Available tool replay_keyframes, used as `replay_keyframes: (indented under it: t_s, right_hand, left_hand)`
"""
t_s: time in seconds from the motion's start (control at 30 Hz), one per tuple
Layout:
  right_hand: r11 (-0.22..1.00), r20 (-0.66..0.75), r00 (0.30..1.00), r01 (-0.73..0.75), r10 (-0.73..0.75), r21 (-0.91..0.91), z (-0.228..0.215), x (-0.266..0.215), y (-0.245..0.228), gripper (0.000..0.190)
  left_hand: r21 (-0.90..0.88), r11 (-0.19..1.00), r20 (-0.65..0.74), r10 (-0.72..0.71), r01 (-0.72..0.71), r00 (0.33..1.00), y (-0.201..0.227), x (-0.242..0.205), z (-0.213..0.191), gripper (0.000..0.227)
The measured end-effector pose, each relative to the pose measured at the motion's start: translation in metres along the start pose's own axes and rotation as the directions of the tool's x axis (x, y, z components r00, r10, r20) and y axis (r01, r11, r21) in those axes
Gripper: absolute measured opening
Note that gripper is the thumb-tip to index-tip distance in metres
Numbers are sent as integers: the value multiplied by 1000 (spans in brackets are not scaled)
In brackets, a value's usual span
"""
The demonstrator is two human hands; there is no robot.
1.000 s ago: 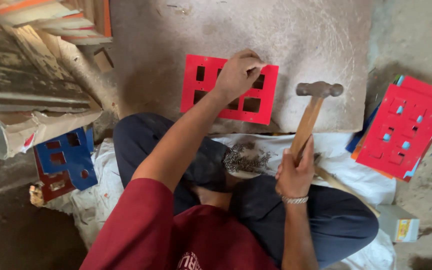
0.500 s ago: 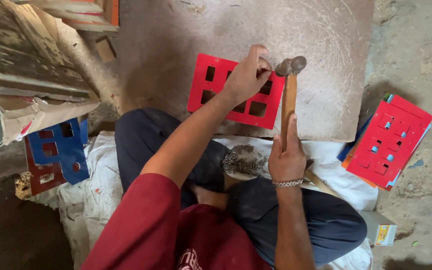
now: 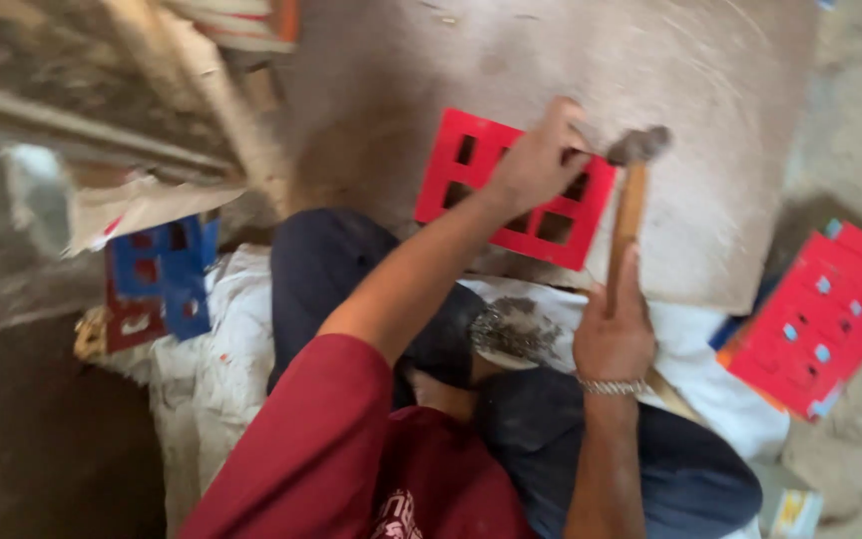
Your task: The person sits on the floor and assembles small wooden boxes using a hammer and nails. They place a red plastic template over the wooden frame, hammer nails into the template's holes, and then remove the template to reveal the assembled box.
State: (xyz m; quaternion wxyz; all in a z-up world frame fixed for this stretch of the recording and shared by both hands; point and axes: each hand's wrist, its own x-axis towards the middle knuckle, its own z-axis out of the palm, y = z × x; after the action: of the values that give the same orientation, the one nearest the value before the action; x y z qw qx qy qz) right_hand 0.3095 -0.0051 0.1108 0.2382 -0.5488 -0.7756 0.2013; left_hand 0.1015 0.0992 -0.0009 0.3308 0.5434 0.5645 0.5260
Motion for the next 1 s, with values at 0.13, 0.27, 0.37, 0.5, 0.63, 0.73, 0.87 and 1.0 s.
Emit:
replay_keyframes:
  t_s: [0.13,0.27,0.37,0.5,0.63,0.73,0.87,1.0]
  right_hand:
    - [999,-61,998,-31,32,20,0,-3,10,58]
    - [999,30,999,-26,27,-20,4,-7,19,60]
    - [999,21,999,-27,26,30,5,-3,17,61]
    - [998,-31,1000,-4,5,55,-2,-9,13,58]
    - [988,38,988,-151,152,-35,1,-2,8,59]
    - [998,17,998,61,-61,-11,-2,0,9,60]
    - [999,-32,998,47,-47,-25,-7,-1,7,59]
    - [983,77,985,-143,152,-112,-4,-1,5,60]
  left_hand:
    - [-42,999,-20,6,-7,1000,2,6,17,52]
    - [-62,998,3,14,-14,1000,2,2,18,51]
    - [-54,999,-14,9,-10,1000,1,3,5,52]
    - [-26,999,-26,33,-34,999,5,3,15,56]
    - [-13,1000,-22,8,-9,1000,8,4,9,56]
    - [-12,1000,-26,17,-17,1000,9,3,9,56]
    - [-5,1000,-20,-11,11,1000,8,4,11,56]
    - [-2,999,-6,-42,42,999,8,4,8,56]
